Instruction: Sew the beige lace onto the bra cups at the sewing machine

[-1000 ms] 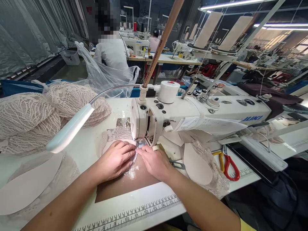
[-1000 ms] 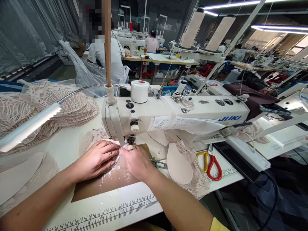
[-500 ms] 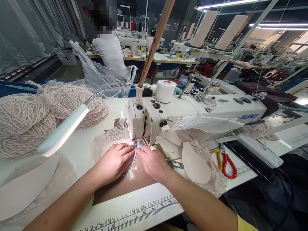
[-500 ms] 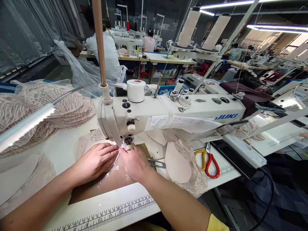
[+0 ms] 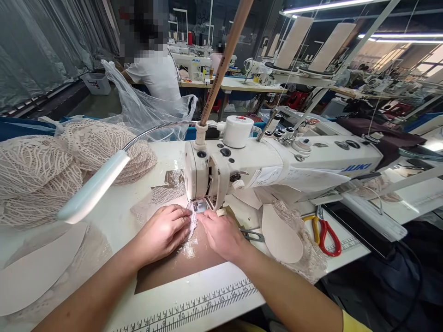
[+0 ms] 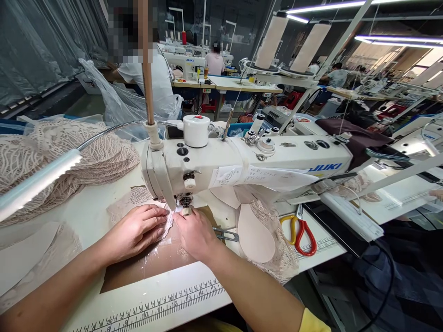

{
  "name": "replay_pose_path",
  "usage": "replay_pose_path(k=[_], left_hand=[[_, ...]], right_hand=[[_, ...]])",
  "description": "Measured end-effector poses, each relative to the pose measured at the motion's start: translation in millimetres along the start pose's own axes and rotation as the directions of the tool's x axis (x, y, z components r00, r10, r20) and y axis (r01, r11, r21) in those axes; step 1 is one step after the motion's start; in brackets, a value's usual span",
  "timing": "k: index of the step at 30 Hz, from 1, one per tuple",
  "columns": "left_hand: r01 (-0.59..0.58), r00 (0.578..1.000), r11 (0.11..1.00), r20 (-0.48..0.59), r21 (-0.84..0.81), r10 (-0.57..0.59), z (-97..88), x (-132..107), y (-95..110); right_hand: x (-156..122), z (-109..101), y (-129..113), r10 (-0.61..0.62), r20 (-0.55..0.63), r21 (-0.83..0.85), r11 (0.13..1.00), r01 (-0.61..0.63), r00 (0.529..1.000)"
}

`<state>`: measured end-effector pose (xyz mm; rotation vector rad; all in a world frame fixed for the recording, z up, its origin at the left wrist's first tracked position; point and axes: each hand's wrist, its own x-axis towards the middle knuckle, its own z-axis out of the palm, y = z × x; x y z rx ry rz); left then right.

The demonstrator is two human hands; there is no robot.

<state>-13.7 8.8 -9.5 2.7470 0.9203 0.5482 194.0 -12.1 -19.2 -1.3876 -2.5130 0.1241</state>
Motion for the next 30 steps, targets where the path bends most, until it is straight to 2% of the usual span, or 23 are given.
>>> replay_pose_path(k=[8, 17, 23, 30], left_hand=[[0.037, 0.999, 0.998, -0.025, -0.058, -0.039, -0.1, 1.7, 3.6], [0.108, 0.993, 0.991, -0.034, -0.075, -0.11, 5.2, -0.9, 0.4], [0.166, 0.983, 0.982, -0.068, -0.093, -0.173, 6.9, -0.2, -0.6], [0.208, 0.974, 0.978, -0.089, 0.015, -0.206, 7.5, -0.2, 2.9]], right_hand=[[-3.0, -1.6, -0.3, -0.088, -0.004, -0.009, 0.996, 0.088, 0.996], [1.6, -1.7, -2.1, 0.005, 0.039, -0.064, 0.998, -0.002, 0.999], [0.5, 0.9, 2.1, 0.043, 0.011, -0.059, 0.997, -0.043, 0.999], [-1.4, 2.8, 4.5, 0.041, -0.03, -0.007, 0.999, -0.041, 0.999]])
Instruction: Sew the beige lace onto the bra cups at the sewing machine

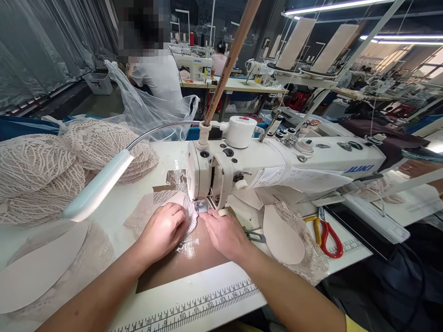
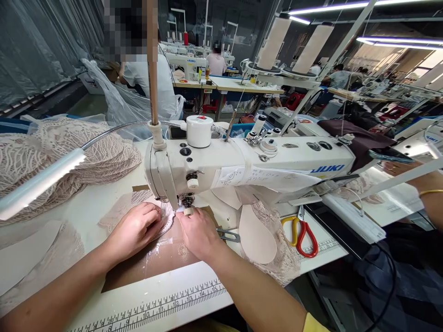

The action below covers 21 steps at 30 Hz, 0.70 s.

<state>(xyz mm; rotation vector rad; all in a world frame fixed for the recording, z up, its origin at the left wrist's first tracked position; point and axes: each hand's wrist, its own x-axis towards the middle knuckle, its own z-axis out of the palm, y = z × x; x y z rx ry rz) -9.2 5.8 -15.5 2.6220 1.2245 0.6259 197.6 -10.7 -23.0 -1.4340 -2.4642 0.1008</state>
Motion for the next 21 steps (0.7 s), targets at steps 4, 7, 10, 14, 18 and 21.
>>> replay_pose_path(k=[4, 7, 10, 14, 18, 21], left_hand=[[-0.074, 0.997, 0.996, 0.013, 0.046, 0.073, -1.3, 0, 1], [-0.119, 0.993, 0.99, 0.017, 0.069, 0.118, -2.9, 1, 2], [-0.164, 0.986, 0.985, 0.008, 0.061, 0.164, -4.1, 2, 4], [-0.241, 0.971, 0.967, 0.013, 0.08, 0.24, -1.0, 3, 6], [-0.258, 0.966, 0.955, 0.013, 0.145, 0.259, 5.1, 3, 5], [-0.247, 0.968, 0.957, -0.004, 0.15, 0.25, 6.3, 4, 6]], right_hand=[[-1, -1, 0, 0.001, -0.012, 0.005, 1.0, -0.001, 1.0], [-1, -1, -1, -0.002, -0.019, 0.025, 1.0, 0.003, 1.0], [0, -2, -3, -0.021, -0.018, 0.041, 0.999, 0.021, 1.0], [2, -3, -7, -0.066, 0.026, 0.013, 0.998, 0.066, 0.997], [3, -3, -8, -0.048, 0.06, -0.022, 0.999, 0.049, 0.997], [3, -2, -8, -0.037, 0.047, -0.033, 0.999, 0.038, 0.998]])
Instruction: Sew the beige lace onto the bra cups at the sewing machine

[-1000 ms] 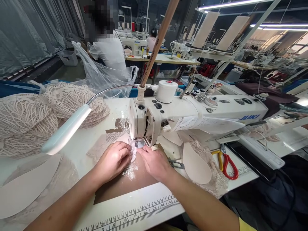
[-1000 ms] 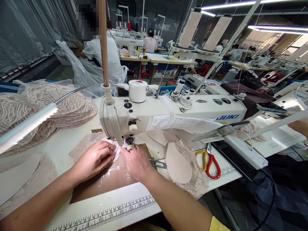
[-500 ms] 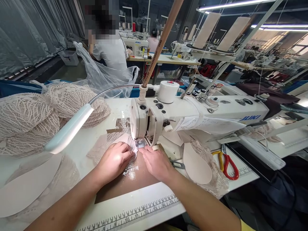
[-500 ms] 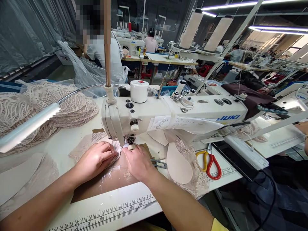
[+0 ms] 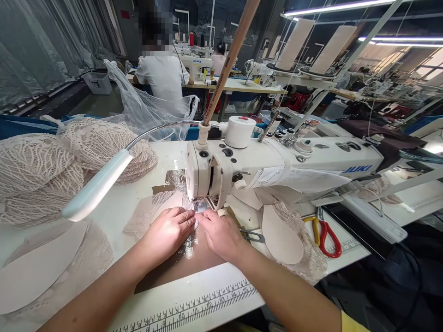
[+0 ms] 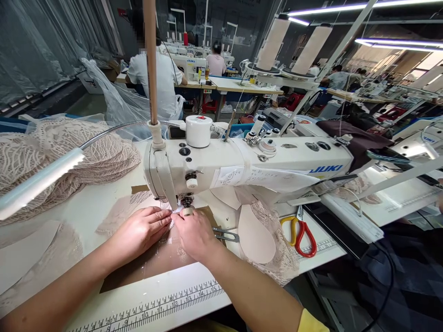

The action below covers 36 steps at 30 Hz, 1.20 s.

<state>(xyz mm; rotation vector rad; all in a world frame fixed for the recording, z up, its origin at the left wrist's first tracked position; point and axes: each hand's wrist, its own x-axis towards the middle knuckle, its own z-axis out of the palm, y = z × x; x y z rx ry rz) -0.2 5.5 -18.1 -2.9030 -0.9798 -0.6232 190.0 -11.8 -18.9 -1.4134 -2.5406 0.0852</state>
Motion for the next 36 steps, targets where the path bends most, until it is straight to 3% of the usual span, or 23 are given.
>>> replay_pose_path(k=[8, 20, 28, 36], left_hand=[[0.04, 0.999, 0.997, 0.015, -0.062, -0.039, -3.8, -4, -3], [0.1, 0.995, 0.994, 0.016, -0.039, -0.1, 3.9, 0, -14], [0.222, 0.975, 0.973, -0.009, 0.059, -0.222, 4.7, 2, -24], [0.394, 0.918, 0.911, 0.0, 0.122, -0.397, 3.3, 0, -28]], right_hand=[[-5, -4, 4, -0.071, -0.004, 0.007, 0.997, 0.071, 0.997], [0, 0, -1, 0.015, 0.003, -0.057, 0.998, -0.015, 1.0], [-1, 4, 5, -0.033, -0.04, -0.026, 0.999, 0.032, 0.999], [-4, 5, 6, -0.057, -0.035, -0.006, 0.998, 0.057, 0.998]])
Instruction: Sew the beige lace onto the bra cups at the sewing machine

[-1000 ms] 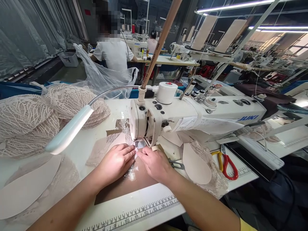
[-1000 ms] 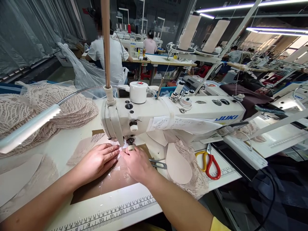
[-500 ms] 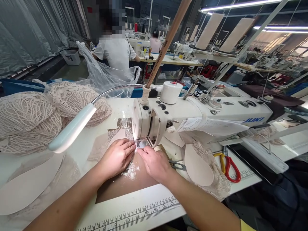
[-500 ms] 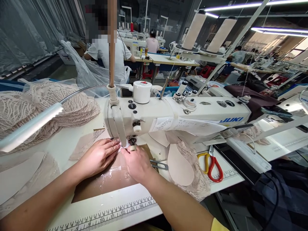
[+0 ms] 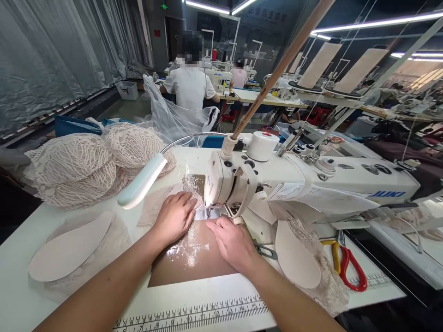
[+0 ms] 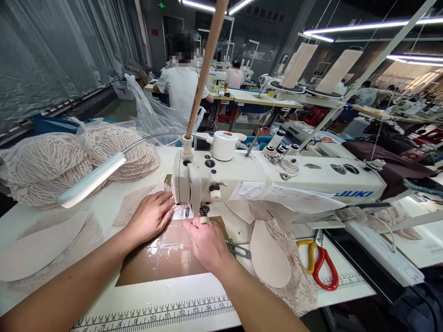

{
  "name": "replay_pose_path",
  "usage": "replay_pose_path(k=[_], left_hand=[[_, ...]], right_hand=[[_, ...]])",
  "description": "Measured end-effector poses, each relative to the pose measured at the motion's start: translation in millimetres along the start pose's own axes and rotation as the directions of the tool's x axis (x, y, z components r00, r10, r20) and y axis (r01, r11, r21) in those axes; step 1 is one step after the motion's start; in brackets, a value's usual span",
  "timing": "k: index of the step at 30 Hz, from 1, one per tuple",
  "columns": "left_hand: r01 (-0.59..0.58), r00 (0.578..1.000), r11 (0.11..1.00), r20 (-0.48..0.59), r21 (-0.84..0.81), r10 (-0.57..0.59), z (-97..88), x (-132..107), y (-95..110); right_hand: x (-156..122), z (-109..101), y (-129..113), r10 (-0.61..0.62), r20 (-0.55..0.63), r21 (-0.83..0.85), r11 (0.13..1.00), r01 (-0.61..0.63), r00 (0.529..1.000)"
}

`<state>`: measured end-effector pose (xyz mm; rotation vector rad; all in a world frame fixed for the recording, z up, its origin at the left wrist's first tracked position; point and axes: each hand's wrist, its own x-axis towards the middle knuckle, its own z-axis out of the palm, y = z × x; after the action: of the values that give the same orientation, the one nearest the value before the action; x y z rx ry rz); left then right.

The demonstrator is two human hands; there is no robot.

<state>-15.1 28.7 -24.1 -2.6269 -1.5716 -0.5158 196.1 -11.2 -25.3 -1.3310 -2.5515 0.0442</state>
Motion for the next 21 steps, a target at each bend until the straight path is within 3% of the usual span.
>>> replay_pose_path(k=[6, 12, 15, 18, 20, 21], left_hand=[[0.156, 0.987, 0.987, 0.023, 0.029, -0.157, -4.9, -1, -7], [0.306, 0.947, 0.949, 0.079, 0.077, -0.312, -17.4, -5, -13], [0.346, 0.924, 0.934, 0.142, 0.085, -0.355, -40.6, -13, -15], [0.414, 0.89, 0.905, 0.165, 0.101, -0.425, -77.1, -36, -29], [0.503, 0.844, 0.853, 0.132, 0.141, -0.52, -101.4, -62, -48], [0.579, 0.795, 0.796, 0.095, 0.175, -0.599, -111.1, -78, -61]], right_hand=[[0, 2, 2, -0.014, 0.01, 0.019, 1.0, 0.013, 1.0], [0, 3, 6, -0.053, -0.024, 0.087, 0.995, 0.055, 0.998], [0, 5, 9, -0.08, -0.036, 0.125, 0.989, 0.084, 0.996], [-1, 6, 10, -0.084, -0.039, 0.128, 0.988, 0.088, 0.996], [-1, 7, 10, -0.086, -0.043, 0.116, 0.989, 0.091, 0.995], [-1, 6, 10, -0.087, -0.045, 0.106, 0.99, 0.092, 0.995]])
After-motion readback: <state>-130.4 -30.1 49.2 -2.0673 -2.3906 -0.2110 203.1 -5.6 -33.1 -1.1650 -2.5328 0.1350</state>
